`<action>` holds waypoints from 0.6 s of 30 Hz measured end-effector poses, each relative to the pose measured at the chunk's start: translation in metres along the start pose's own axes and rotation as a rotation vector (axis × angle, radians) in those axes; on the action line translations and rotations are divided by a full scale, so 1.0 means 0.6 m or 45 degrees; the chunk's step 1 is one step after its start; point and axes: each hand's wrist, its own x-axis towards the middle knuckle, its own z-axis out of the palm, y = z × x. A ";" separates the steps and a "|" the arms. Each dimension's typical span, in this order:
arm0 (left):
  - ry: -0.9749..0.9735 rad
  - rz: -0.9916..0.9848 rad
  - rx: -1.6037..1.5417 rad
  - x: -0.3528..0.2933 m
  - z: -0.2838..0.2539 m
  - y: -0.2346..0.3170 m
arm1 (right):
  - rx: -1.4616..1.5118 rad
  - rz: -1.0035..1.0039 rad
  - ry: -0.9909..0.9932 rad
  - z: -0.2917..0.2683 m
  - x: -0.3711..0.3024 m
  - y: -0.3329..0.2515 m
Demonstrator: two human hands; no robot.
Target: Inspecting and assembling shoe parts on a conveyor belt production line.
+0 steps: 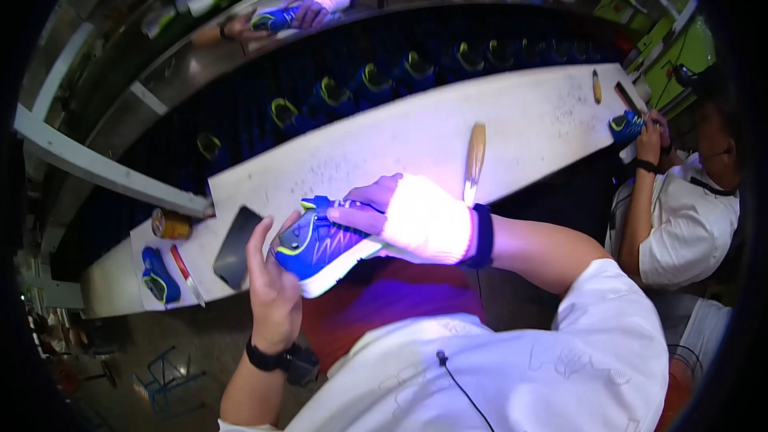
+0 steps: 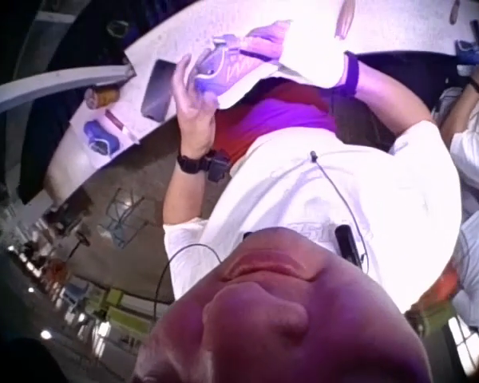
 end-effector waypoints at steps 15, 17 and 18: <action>1.161 -0.353 0.854 0.414 -0.291 -0.037 | -0.754 0.122 0.687 -0.570 0.394 0.241; 1.324 -0.558 0.928 0.469 -0.302 -0.045 | -1.181 0.199 0.853 -0.464 0.468 0.250; 1.508 -0.775 0.987 0.487 -0.323 -0.050 | -1.007 -0.259 0.957 -0.395 0.478 0.214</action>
